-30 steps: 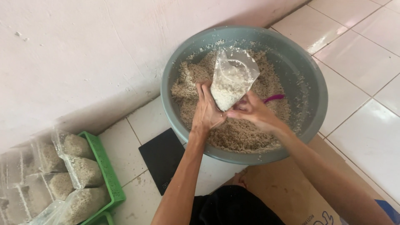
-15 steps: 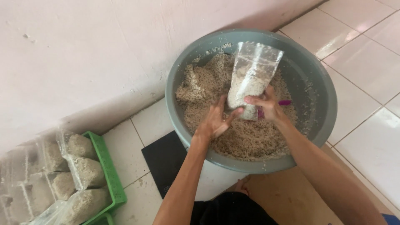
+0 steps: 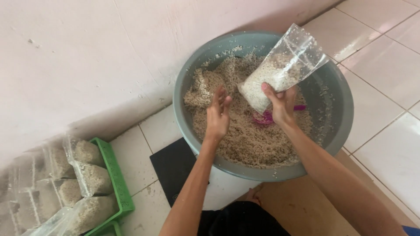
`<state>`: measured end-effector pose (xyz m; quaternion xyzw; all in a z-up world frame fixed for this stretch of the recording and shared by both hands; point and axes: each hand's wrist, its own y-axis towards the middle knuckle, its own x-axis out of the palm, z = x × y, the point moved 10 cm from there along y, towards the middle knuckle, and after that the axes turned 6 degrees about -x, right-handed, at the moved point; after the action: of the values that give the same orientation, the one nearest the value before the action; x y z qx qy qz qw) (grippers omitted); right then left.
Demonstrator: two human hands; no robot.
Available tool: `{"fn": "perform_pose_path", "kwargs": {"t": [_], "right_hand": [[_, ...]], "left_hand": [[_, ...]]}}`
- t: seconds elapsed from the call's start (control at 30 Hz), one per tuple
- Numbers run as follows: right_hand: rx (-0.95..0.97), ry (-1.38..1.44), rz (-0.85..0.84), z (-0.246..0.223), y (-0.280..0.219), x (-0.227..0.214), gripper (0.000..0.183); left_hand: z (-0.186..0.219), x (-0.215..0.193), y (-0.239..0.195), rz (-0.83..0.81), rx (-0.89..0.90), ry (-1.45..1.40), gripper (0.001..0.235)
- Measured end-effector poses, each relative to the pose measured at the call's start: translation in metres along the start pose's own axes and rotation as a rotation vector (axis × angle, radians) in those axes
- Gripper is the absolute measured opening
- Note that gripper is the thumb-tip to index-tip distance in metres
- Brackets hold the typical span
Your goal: The person scoops a granular material from a large basin into small plastic bags using a pink scoop. They weigh each filled bag on a digital scale, adjust the contents as needed, and place the finished bags into green trays.
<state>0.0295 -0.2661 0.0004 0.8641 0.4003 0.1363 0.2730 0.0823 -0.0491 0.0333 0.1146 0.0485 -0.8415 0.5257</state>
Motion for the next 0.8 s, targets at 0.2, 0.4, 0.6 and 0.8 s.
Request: {"fn": "perform_pose_path", "kwargs": {"t": [0.2,0.4,0.6,0.8], "right_hand": [[0.048,-0.067,-0.055,-0.039,-0.01,0.019,0.071],[0.02,-0.14,-0.009,-0.002,-0.016,0.019,0.065],[-0.057,-0.139,0.152,0.011,-0.011,-0.001,0.065],[-0.011,-0.149,0.114,-0.011,-0.012,0.002,0.061]], "left_hand": [[-0.002,0.038,-0.002,0.02,-0.065,-0.081,0.087],[-0.002,0.055,-0.017,-0.188,-0.06,-0.043,0.048],[-0.03,0.043,0.005,-0.16,0.036,0.445,0.035],[0.015,0.009,-0.011,0.006,0.009,0.044,0.04]]}}
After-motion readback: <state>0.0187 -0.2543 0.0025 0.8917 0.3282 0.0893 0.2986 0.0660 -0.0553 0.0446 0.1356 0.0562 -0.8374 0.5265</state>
